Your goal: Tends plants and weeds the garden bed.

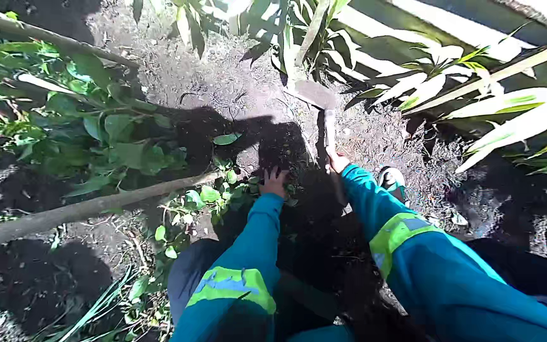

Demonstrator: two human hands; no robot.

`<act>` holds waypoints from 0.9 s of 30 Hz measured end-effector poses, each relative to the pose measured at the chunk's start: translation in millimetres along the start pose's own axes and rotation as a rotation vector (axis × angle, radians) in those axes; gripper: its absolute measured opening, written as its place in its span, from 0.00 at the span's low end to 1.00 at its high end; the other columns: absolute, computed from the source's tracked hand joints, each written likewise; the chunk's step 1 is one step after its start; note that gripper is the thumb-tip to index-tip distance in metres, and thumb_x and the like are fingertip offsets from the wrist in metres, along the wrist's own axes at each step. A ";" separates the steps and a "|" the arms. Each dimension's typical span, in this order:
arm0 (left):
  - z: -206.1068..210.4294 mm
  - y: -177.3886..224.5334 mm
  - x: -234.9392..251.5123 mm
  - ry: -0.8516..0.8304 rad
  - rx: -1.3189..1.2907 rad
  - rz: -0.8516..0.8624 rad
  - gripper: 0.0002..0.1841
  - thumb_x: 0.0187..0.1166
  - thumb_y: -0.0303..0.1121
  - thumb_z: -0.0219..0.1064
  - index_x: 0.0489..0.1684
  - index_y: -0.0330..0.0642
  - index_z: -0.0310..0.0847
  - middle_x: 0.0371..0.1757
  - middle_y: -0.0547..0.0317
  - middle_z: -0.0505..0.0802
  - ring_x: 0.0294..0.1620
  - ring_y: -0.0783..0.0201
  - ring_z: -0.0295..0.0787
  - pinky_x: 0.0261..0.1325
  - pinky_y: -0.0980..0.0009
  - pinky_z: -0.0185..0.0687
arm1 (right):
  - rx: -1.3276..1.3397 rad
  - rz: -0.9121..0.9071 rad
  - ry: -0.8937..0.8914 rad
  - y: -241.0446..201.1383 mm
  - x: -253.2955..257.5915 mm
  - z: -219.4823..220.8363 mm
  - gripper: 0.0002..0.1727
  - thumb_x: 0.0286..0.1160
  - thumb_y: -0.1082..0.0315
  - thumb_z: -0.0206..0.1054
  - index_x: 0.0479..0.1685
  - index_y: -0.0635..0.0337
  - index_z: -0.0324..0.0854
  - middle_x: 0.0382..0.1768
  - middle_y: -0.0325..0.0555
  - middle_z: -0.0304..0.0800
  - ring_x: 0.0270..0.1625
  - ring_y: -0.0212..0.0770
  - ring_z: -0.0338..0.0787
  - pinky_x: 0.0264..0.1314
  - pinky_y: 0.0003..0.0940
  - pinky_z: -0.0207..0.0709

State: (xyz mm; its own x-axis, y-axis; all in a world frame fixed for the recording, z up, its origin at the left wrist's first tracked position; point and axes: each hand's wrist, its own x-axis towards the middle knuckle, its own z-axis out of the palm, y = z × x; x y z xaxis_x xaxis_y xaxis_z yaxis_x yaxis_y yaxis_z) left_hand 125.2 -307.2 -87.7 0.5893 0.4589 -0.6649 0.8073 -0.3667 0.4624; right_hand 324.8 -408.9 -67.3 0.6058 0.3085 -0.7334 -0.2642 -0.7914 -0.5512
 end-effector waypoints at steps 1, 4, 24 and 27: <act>-6.4 3.4 -2.3 0.108 -0.061 -0.018 0.32 0.75 0.29 0.73 0.83 0.55 0.73 0.94 0.46 0.63 0.87 0.32 0.66 0.73 0.22 0.66 | 0.066 0.068 -0.037 19.5 -0.2 17.3 0.35 0.96 0.43 0.40 0.75 0.67 0.70 0.38 0.54 0.82 0.29 0.43 0.82 0.39 0.40 0.81; -10.9 8.5 -5.7 0.423 -0.204 -0.059 0.25 0.77 0.28 0.69 0.77 0.44 0.78 0.89 0.40 0.70 0.74 0.32 0.81 0.70 0.28 0.73 | -0.031 0.156 -0.166 99.0 -39.2 34.6 0.31 0.97 0.48 0.46 0.79 0.69 0.65 0.36 0.54 0.82 0.27 0.42 0.83 0.37 0.37 0.83; 116.3 29.5 -10.2 0.773 -0.559 -0.560 0.57 0.68 0.54 0.81 0.96 0.42 0.47 0.95 0.28 0.46 0.96 0.29 0.36 0.91 0.30 0.34 | -0.218 0.111 -0.100 117.7 -55.2 -8.9 0.31 0.94 0.54 0.54 0.83 0.71 0.63 0.44 0.65 0.87 0.38 0.53 0.89 0.50 0.48 0.84; 109.1 41.6 5.0 0.818 -0.657 -0.485 0.58 0.68 0.50 0.82 0.96 0.39 0.45 0.95 0.25 0.39 0.95 0.25 0.29 0.93 0.38 0.37 | -0.079 0.195 -0.103 116.9 -51.4 11.6 0.28 0.96 0.53 0.51 0.79 0.70 0.64 0.34 0.54 0.82 0.28 0.42 0.84 0.38 0.38 0.83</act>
State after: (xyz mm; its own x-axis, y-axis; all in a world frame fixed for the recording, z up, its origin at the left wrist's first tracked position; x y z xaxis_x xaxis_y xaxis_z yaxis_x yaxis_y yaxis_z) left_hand 158.2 -408.5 -135.8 -0.1365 0.9115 -0.3881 0.6737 0.3726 0.6382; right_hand 254.1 -511.2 -98.6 0.4685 0.1948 -0.8617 -0.3068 -0.8789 -0.3654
